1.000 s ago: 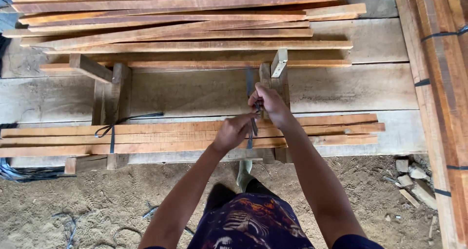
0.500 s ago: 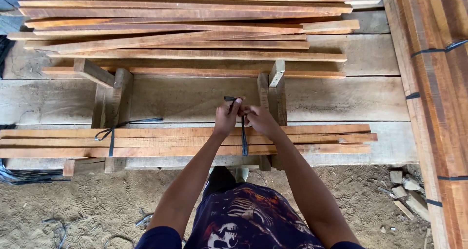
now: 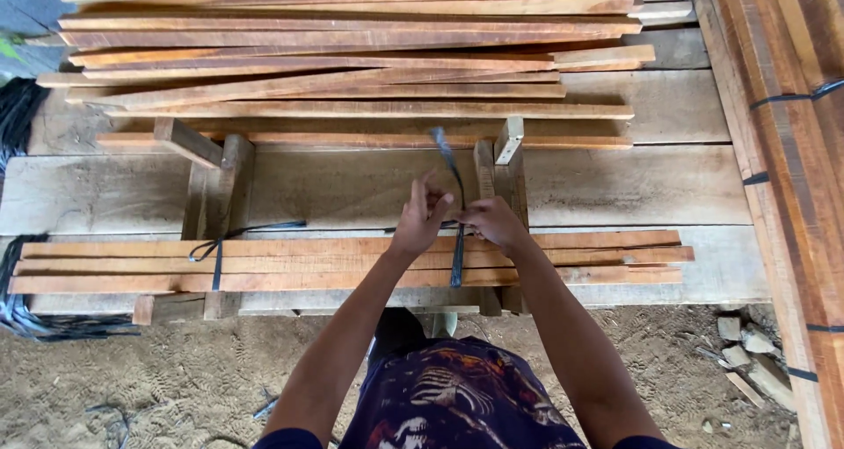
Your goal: Bundling thin wooden planks together using rubber strips on a workbench.
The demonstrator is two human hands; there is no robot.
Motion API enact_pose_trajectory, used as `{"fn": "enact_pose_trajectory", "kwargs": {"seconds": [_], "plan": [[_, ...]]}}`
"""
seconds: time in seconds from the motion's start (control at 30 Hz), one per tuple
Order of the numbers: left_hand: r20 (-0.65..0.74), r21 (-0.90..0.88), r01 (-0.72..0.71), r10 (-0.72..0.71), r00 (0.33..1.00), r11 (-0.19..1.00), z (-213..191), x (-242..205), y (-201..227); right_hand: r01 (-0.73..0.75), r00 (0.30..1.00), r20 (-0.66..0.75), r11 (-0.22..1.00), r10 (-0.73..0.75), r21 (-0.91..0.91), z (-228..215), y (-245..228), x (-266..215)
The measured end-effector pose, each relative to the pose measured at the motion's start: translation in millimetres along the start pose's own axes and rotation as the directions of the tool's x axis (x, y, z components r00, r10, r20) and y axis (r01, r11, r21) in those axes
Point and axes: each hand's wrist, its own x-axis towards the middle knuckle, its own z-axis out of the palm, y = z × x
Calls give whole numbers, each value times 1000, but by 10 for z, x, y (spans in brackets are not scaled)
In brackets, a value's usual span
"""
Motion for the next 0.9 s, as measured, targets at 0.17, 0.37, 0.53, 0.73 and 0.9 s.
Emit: {"fn": "enact_pose_trajectory", "kwargs": {"seconds": [0.17, 0.37, 0.53, 0.73, 0.9], "plan": [[92, 362, 51, -90, 992, 931, -49, -254, 136, -15, 976, -212, 989, 46, 147, -146, 290, 226], [253, 389, -64, -40, 967, 919, 129, -155, -472, 46, 983, -186, 972, -2, 231, -103, 240, 303], [335, 42, 258, -257, 907, 965, -44, -98, -455, 74, 993, -110, 950, -43, 302, -133, 202, 253], [425, -232, 391, -269, 864, 891, -135, -96, -461, 151, 969, 215, 982, -124, -111, -341, -190, -48], [462, -201, 426, -298, 835, 882, -47, 49, -832, 414, 893, 383, 760, -234, -500, -343, -234, -57]]}}
